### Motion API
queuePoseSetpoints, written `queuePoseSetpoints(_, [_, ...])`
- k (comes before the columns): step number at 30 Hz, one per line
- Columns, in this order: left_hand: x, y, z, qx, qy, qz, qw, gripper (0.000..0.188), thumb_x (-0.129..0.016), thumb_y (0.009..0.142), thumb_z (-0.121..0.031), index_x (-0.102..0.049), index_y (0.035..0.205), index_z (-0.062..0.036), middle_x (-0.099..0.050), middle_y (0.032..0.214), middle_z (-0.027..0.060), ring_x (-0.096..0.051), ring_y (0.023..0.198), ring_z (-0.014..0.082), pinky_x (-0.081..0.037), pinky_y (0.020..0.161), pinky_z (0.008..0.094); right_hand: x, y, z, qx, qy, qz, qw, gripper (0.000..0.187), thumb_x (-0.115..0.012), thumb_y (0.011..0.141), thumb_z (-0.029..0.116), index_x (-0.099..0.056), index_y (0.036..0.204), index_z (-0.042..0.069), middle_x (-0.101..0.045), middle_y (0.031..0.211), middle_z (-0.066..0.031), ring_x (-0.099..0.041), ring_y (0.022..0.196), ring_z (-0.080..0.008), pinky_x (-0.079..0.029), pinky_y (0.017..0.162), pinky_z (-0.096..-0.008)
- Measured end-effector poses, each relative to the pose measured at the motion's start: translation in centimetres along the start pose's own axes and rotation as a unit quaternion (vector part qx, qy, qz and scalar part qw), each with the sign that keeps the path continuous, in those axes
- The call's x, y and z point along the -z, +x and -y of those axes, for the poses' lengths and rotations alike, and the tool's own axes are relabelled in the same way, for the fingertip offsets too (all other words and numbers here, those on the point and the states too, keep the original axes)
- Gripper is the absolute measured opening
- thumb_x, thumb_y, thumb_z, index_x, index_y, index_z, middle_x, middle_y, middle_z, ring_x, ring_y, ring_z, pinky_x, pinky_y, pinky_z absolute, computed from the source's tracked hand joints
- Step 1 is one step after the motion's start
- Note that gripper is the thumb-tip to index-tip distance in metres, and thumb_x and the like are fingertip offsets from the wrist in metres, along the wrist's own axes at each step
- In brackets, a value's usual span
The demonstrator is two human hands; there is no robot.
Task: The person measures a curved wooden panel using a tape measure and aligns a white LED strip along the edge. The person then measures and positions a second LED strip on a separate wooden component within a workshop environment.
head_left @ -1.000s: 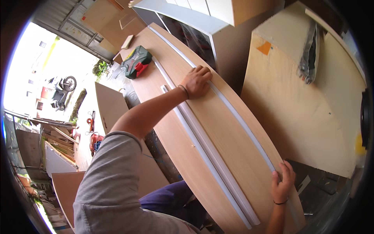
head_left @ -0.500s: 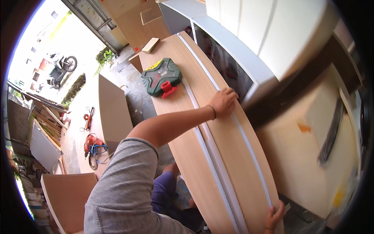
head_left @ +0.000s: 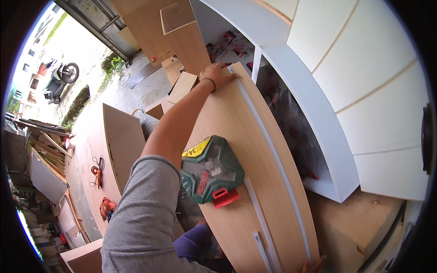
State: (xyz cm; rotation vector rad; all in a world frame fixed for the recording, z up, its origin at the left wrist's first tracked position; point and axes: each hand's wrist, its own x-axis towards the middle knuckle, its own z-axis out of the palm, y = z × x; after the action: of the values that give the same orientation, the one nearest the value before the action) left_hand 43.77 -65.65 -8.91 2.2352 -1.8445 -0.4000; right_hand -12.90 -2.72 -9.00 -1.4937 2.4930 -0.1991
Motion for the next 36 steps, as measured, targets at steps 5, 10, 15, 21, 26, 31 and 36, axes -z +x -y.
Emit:
queuePoseSetpoints(5, [-0.5,0.3,-1.5,0.053,-0.056,0.018,0.997,0.084,-0.068,0.069,-0.079,-0.068,0.127,-0.0187,-0.071,0.121,0.0102,-0.064,0.118,0.0244,-0.035,0.106,0.0450,-1.8,-0.6,-5.5,0.104,-0.030,-0.037,0.993,0.083,-0.060,0.095,0.054,-0.032,0.156,0.005,-0.029,0.161,-0.0220,-0.021,0.150,-0.0434,-0.018,0.119,-0.0586])
queuePoseSetpoints(10, [-0.9,-0.3,-0.3,0.036,-0.092,-0.010,0.995,0.073,-0.075,0.068,-0.070,-0.070,0.120,-0.0185,-0.071,0.119,0.0063,-0.063,0.117,0.0220,-0.032,0.107,0.0435,-2.5,-0.4,-6.9,0.041,-0.082,0.038,0.995,0.091,-0.054,0.096,0.060,-0.018,0.161,0.009,-0.029,0.164,-0.0155,-0.023,0.150,-0.0409,-0.011,0.121,-0.0585])
queuePoseSetpoints(15, [-1.1,-0.3,-1.2,0.012,-0.106,-0.042,0.993,0.068,-0.077,0.069,-0.066,-0.071,0.116,-0.0179,-0.070,0.120,0.0027,-0.060,0.121,0.0209,-0.032,0.107,0.0444,-2.2,-0.5,-10.6,0.025,-0.132,0.068,0.989,0.091,-0.049,0.096,0.065,-0.019,0.161,0.009,-0.028,0.164,-0.0166,-0.022,0.150,-0.0409,-0.009,0.120,-0.0593])
queuePoseSetpoints(21, [-2.1,-0.1,0.1,-0.002,-0.139,-0.071,0.988,0.050,-0.074,0.080,-0.054,-0.070,0.113,-0.0154,-0.070,0.119,0.0033,-0.060,0.120,0.0215,-0.032,0.108,0.0468,-1.3,-0.5,-4.3,-0.026,-0.072,0.069,0.995,0.096,-0.046,0.094,0.071,-0.020,0.161,0.007,-0.028,0.163,-0.0184,-0.020,0.151,-0.0408,-0.006,0.121,-0.0587])
queuePoseSetpoints(26, [-2.4,-0.2,0.1,-0.021,-0.143,-0.097,0.985,0.043,-0.071,0.085,-0.048,-0.069,0.112,-0.0151,-0.069,0.117,0.0027,-0.061,0.119,0.0217,-0.033,0.107,0.0464,-1.5,-0.5,-3.4,-0.043,-0.022,0.038,0.998,0.098,-0.044,0.093,0.073,-0.019,0.161,0.006,-0.027,0.163,-0.0195,-0.019,0.151,-0.0406,-0.004,0.120,-0.0593])
queuePoseSetpoints(31, [-2.5,0.0,0.1,-0.018,-0.140,-0.090,0.986,0.043,-0.072,0.084,-0.048,-0.069,0.111,-0.0152,-0.069,0.120,0.0031,-0.061,0.120,0.0212,-0.033,0.107,0.0459,-1.5,-0.4,-4.5,-0.021,-0.047,0.052,0.997,0.101,-0.044,0.092,0.074,-0.016,0.161,0.005,-0.025,0.164,-0.0206,-0.017,0.151,-0.0409,-0.001,0.119,-0.0610])
queuePoseSetpoints(36, [-2.6,0.0,0.0,0.006,-0.157,-0.085,0.984,0.046,-0.072,0.083,-0.049,-0.068,0.113,-0.0147,-0.069,0.123,0.0046,-0.060,0.121,0.0213,-0.032,0.107,0.0456,-1.6,-0.3,-4.6,-0.024,-0.040,0.048,0.998,0.098,-0.047,0.092,0.070,-0.019,0.159,0.004,-0.028,0.161,-0.0213,-0.019,0.149,-0.0417,-0.005,0.118,-0.0606])
